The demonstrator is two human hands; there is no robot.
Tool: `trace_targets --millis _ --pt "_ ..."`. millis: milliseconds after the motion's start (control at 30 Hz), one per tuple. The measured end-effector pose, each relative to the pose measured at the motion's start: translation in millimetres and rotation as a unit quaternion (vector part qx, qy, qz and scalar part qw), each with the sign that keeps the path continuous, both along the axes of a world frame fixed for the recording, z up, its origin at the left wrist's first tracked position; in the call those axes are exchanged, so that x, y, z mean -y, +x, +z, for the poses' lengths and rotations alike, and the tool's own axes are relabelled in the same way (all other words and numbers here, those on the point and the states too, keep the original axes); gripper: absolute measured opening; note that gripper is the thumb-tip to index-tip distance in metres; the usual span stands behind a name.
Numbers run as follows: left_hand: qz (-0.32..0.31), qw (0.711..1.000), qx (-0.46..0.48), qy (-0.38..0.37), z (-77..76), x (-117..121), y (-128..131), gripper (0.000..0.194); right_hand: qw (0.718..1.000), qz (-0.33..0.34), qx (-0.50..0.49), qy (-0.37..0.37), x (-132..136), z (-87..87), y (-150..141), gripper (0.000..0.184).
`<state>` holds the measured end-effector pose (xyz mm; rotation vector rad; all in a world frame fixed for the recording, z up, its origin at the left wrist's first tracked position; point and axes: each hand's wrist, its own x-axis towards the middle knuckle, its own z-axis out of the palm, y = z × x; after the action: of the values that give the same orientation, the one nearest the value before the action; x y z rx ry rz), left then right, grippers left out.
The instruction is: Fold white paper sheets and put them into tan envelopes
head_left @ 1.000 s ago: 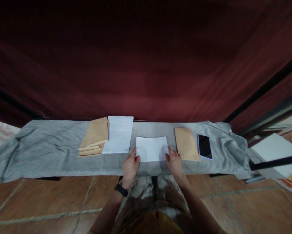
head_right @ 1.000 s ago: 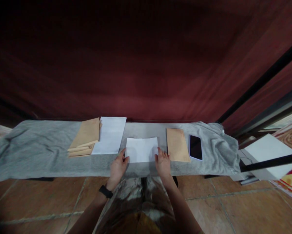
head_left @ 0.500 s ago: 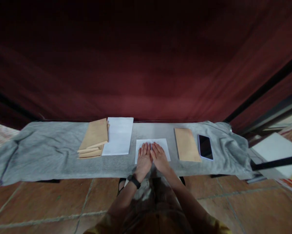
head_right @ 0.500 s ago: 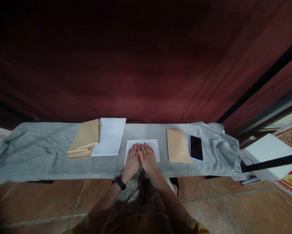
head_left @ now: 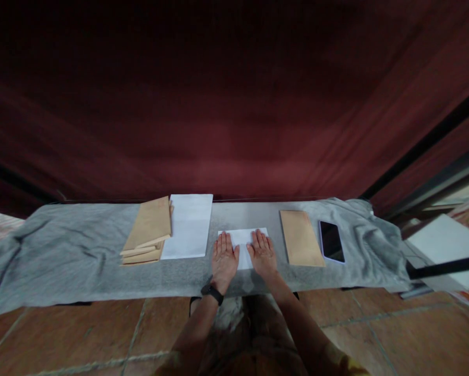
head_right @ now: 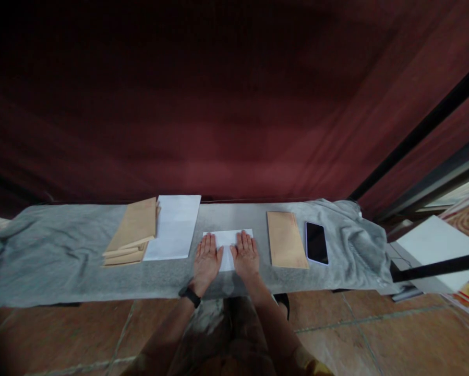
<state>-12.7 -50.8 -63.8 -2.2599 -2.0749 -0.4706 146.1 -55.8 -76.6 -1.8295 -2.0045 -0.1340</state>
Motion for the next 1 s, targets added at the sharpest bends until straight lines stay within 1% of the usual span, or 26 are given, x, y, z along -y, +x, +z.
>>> trace_targets --millis 167,233,300,367,467,500,533,600,667,767,900,1000 --pt "0.026 0.998 0.027 0.049 -6.4 2.0 -10.9 0.061 0.999 -0.038 0.001 0.015 5.5 -0.4 12.6 0.059" --pt "0.037 0.997 0.032 0.067 -5.5 3.7 -11.7 0.06 0.999 -0.044 0.002 0.017 7.5 -0.4 13.6 0.059" --pt "0.036 0.996 0.032 0.07 -2.1 5.3 -5.8 0.059 0.999 -0.047 0.001 0.01 8.6 0.5 12.8 0.059" --pt "0.003 0.998 0.03 0.056 2.8 6.1 8.1 0.057 0.999 -0.05 -0.001 -0.003 9.0 2.5 11.5 0.06" --pt "-0.088 0.996 0.028 0.018 9.2 4.8 37.0 0.055 0.998 -0.049 0.002 -0.027 9.4 6.7 10.7 0.059" --pt "-0.105 0.994 0.027 0.003 10.6 3.6 45.6 0.055 0.998 -0.047 0.004 -0.034 9.6 8.0 10.6 0.057" --pt "-0.114 0.993 0.026 -0.01 11.5 2.0 52.3 0.056 0.998 -0.047 0.007 -0.04 9.7 9.1 10.4 0.057" --pt "-0.112 0.993 0.022 -0.027 12.0 -1.4 58.2 0.058 0.998 -0.048 0.01 -0.045 9.8 10.4 9.8 0.056" --pt "-0.1 0.994 0.016 -0.03 10.5 -4.2 53.3 0.062 0.998 -0.053 0.008 -0.041 9.5 10.1 8.9 0.056" --pt "-0.077 0.997 0.006 -0.02 5.3 -4.7 32.0 0.061 0.998 -0.057 0.003 -0.02 8.8 7.1 8.8 0.058" --pt "-0.035 0.999 0.0 0.01 -2.0 3.1 0.9 0.059 0.999 -0.052 -0.003 0.008 8.1 0.7 11.5 0.059" --pt "-0.021 0.999 0.002 0.028 -4.1 9.8 -9.8 0.059 0.998 -0.059 -0.016 0.017 5.1 -0.8 7.8 0.058"
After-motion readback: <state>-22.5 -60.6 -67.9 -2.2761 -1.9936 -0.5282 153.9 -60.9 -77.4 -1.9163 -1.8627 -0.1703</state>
